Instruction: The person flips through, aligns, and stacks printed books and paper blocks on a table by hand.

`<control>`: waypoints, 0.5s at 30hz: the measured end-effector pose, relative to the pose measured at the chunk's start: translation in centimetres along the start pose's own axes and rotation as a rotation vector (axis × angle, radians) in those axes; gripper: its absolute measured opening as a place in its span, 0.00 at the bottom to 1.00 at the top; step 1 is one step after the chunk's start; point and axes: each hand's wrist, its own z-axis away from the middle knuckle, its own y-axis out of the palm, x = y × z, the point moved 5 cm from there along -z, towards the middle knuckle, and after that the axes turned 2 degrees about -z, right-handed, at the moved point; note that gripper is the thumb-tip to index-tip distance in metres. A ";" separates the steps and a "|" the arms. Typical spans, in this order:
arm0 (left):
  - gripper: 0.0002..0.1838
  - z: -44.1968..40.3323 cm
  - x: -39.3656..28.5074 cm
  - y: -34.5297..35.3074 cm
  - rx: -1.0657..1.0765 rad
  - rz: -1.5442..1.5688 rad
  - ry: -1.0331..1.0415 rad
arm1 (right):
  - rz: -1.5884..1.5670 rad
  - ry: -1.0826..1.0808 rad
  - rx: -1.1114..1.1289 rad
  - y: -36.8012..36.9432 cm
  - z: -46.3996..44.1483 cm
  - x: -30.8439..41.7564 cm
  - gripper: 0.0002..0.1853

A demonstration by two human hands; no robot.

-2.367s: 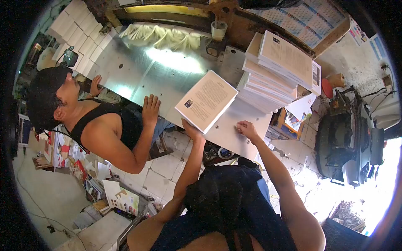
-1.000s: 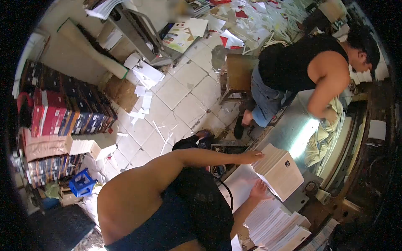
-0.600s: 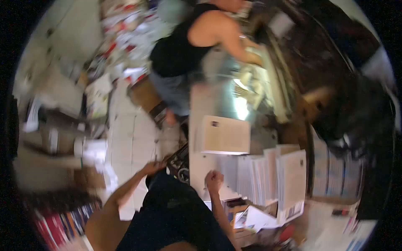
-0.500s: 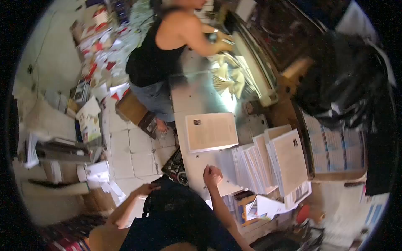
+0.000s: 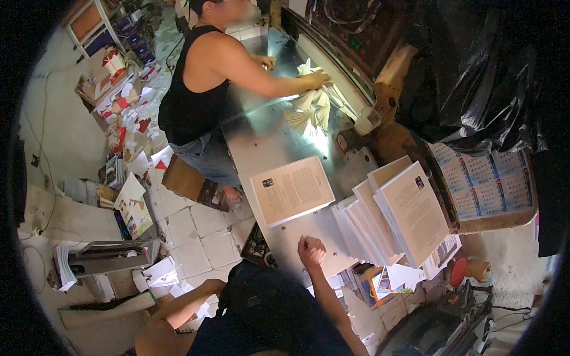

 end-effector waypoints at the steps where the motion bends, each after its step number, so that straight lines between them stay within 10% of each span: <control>1: 0.22 -0.3 0.0 -0.4 -0.004 0.023 0.003 | 0.006 0.000 -0.008 -0.1 0.0 0.1 0.16; 15: 0.17 -1.2 0.7 -1.6 0.111 0.325 0.037 | -0.032 -0.032 -0.050 -0.2 -0.1 0.2 0.14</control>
